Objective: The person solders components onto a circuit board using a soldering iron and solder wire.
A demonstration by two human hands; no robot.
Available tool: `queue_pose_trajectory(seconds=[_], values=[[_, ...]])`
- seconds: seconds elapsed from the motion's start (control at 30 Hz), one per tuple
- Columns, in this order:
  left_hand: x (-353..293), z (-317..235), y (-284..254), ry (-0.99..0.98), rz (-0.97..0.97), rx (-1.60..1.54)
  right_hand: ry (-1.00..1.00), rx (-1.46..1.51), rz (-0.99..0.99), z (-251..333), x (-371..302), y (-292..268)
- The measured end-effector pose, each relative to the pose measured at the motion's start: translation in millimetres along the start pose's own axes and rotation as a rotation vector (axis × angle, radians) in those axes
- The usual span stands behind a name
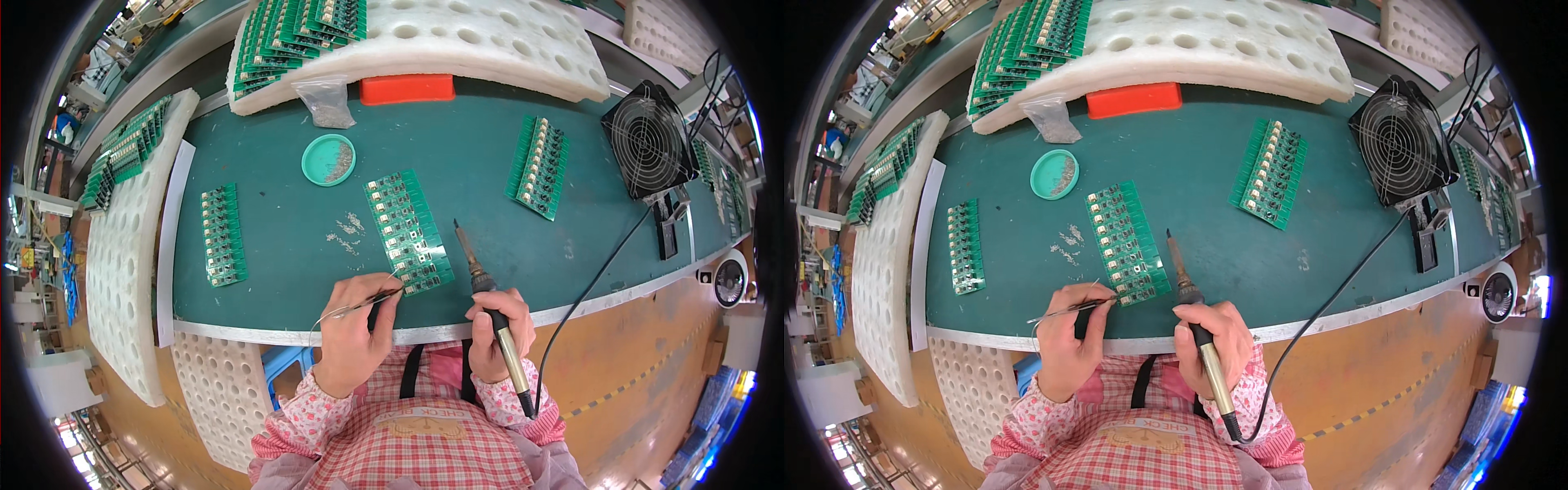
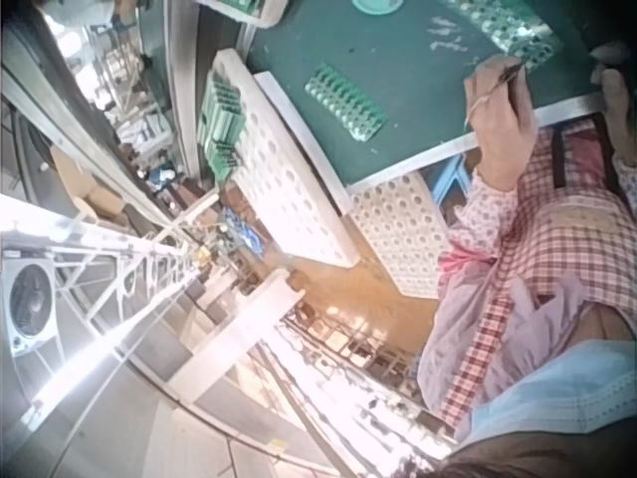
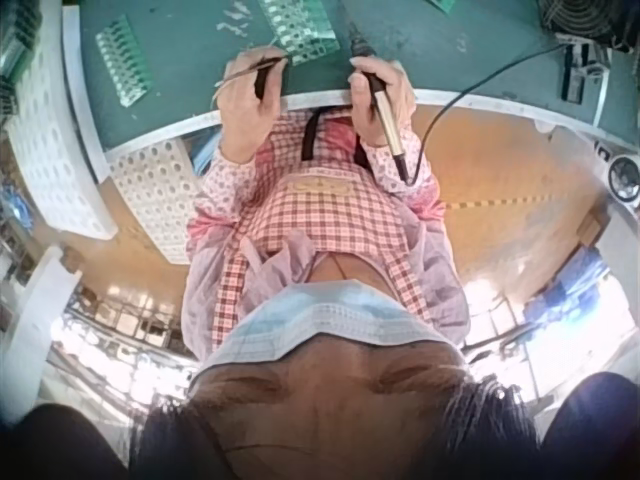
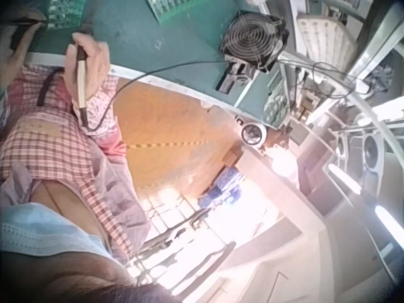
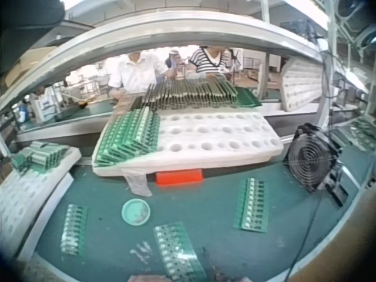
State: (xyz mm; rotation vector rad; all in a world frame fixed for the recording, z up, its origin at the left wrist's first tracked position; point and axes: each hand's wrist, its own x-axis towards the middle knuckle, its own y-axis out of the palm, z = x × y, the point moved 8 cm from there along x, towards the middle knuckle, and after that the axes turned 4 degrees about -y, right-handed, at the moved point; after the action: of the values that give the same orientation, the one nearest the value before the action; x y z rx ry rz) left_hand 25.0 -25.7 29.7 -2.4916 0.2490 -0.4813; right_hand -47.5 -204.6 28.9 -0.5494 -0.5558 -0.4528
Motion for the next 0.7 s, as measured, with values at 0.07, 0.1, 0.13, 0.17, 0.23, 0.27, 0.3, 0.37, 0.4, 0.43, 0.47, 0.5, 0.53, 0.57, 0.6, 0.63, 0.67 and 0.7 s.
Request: queue_pose_trajectory(seconds=[0.07,0.1,0.13,0.17,0.23,0.27,0.3,0.37,0.4,0.43,0.47,0.5,0.53,0.57,0.6,0.63,0.67,0.7], values=[[-1.5,0.1,2.3,0.016,0.001,0.011,-0.005,0.012,-0.004,-0.6,-2.5,-0.7],[-1.8,-0.6,2.8,0.03,0.0,0.023,-0.004,0.011,-0.007,-0.6,-2.4,-0.8],[-1.7,-0.5,3.3,0.032,0.002,0.023,0.001,0.017,-0.008,-0.8,-1.9,-0.4],[-1.4,-0.4,3.5,0.033,0.003,0.032,0.006,0.024,-0.009,-1.0,-1.7,-0.2],[-1.3,-1.2,4.1,0.034,0.004,0.046,0.005,0.028,-0.014,-1.8,-2.9,-0.6],[-1.4,-1.6,4.5,0.032,0.003,0.057,0.004,0.03,-0.017,-2.0,-3.3,-0.8],[-1.4,-1.5,4.8,0.029,0.001,0.068,0.005,0.03,-0.018,-2.3,-3.4,-0.7],[-1.5,-2.0,5.6,0.034,-0.004,0.073,0.001,0.03,-0.023,-2.3,-3.5,-0.7],[-1.4,-2.5,5.4,0.04,-0.01,0.078,0.003,0.031,-0.024,-2.4,-3.6,-0.5],[-1.3,-2.8,5.7,0.04,-0.009,0.079,0.003,0.035,-0.03,-2.3,-3.7,-0.8],[-1.1,-3.7,5.6,0.044,-0.012,0.086,0.004,0.039,-0.036,-2.1,-3.7,-1.1],[-0.8,-4.4,5.5,0.049,-0.015,0.093,0.006,0.039,-0.037,-1.7,-3.3,-0.7],[-0.7,-4.8,5.5,0.048,-0.014,0.094,0.012,0.011,-0.031,-1.5,-2.6,0.0],[-0.7,-4.6,5.6,0.04,-0.01,0.1,0.018,-0.016,-0.025,-1.5,-2.3,0.4],[-0.5,-4.2,5.7,0.033,-0.006,0.106,0.019,-0.016,-0.026,-1.7,-2.1,-0.2],[-0.4,-4.2,5.7,0.032,-0.005,0.106,0.013,0.016,-0.025,-1.5,-1.9,-0.8],[-0.4,-4.1,5.7,0.032,-0.004,0.107,0.006,0.048,-0.025,-1.3,-2.0,-1.0],[-0.3,-4.1,5.7,0.032,-0.003,0.108,0.007,0.048,-0.025,-1.5,-2.2,-1.1]])
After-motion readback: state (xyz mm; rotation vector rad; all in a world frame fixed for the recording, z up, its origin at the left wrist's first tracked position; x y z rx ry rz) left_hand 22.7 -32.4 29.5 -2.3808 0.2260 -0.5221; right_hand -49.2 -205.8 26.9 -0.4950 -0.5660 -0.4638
